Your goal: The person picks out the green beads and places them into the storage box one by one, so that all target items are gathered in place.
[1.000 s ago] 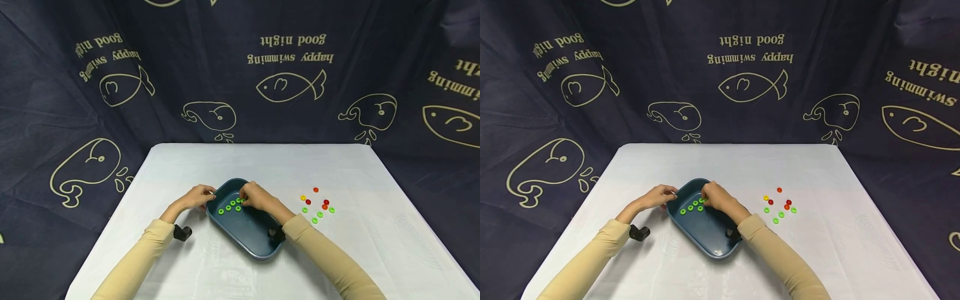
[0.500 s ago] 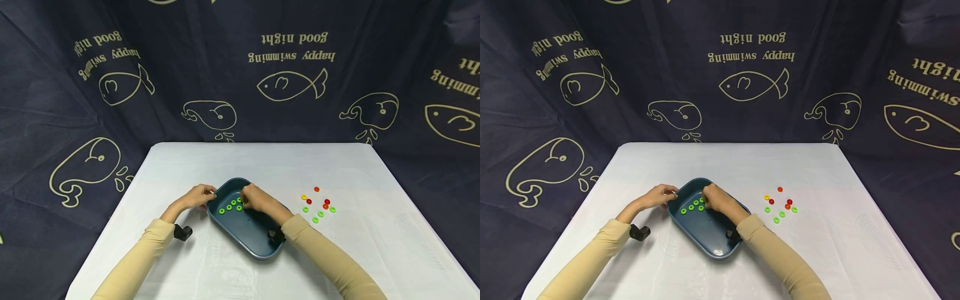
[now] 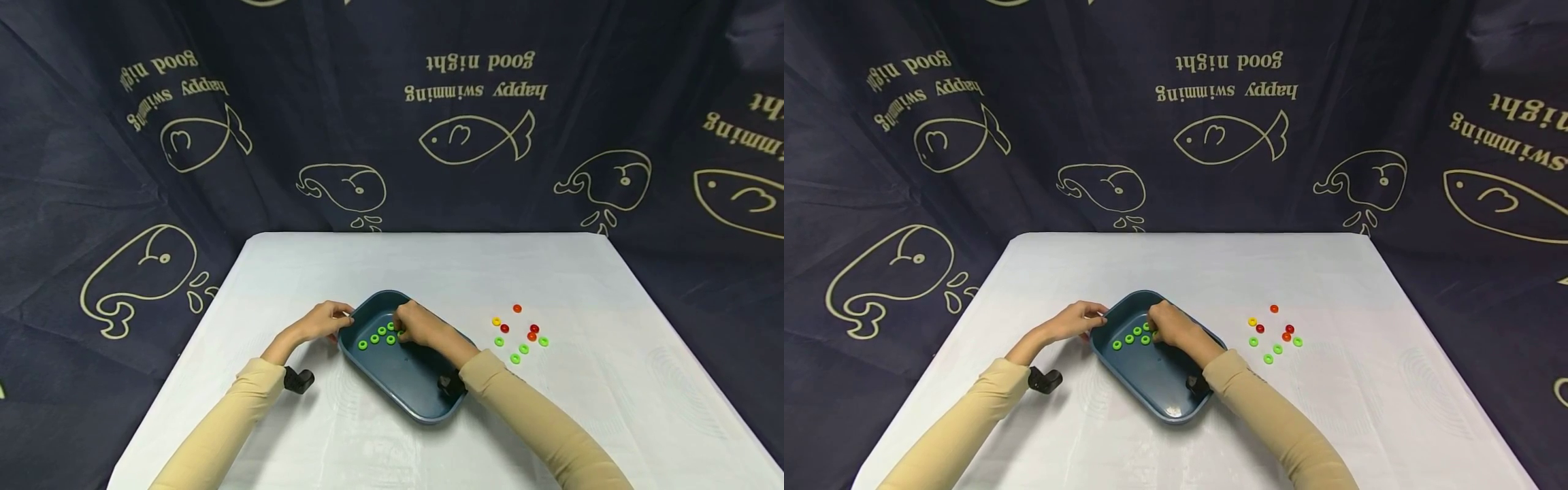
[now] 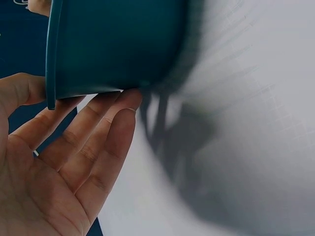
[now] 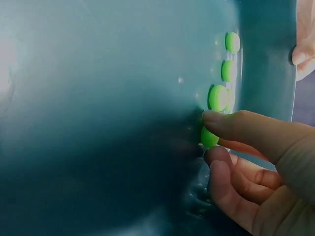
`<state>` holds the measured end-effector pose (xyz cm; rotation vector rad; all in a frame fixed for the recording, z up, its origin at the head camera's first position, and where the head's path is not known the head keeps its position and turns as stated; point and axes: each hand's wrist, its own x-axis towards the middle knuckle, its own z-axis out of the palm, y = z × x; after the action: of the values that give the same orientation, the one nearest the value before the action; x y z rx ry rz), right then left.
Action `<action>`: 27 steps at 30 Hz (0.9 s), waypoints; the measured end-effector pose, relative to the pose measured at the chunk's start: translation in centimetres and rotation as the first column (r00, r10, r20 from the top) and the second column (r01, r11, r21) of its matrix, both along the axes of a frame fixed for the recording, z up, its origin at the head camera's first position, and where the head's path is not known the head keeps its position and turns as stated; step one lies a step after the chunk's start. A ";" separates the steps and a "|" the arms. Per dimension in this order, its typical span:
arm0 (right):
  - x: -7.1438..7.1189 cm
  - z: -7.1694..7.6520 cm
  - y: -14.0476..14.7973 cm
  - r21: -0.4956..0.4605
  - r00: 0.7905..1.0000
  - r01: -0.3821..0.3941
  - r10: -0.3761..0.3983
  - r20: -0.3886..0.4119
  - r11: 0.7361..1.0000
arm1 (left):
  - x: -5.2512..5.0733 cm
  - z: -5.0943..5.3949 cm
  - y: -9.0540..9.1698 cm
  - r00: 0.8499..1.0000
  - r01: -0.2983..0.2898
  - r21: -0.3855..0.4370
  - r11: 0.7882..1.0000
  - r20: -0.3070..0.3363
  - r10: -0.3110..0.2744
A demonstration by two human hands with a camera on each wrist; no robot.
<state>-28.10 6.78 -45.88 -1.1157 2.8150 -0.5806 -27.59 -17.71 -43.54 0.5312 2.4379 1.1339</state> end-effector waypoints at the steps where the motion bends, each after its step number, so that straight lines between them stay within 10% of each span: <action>1: 0.0 0.1 0.0 0.001 1.000 0.000 0.000 0.003 1.000 | 0.0 0.0 0.0 1.000 0.000 0.002 1.000 0.001 0.000; 27: 0.0 7.5 4.5 -0.172 0.992 0.111 -0.100 0.072 0.979 | -0.1 0.0 0.1 1.000 -0.009 -0.017 1.000 0.009 0.010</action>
<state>-28.11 11.24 -38.35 -0.9580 2.8272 -0.8726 -27.67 -17.61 -43.56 0.5086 2.4425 1.1158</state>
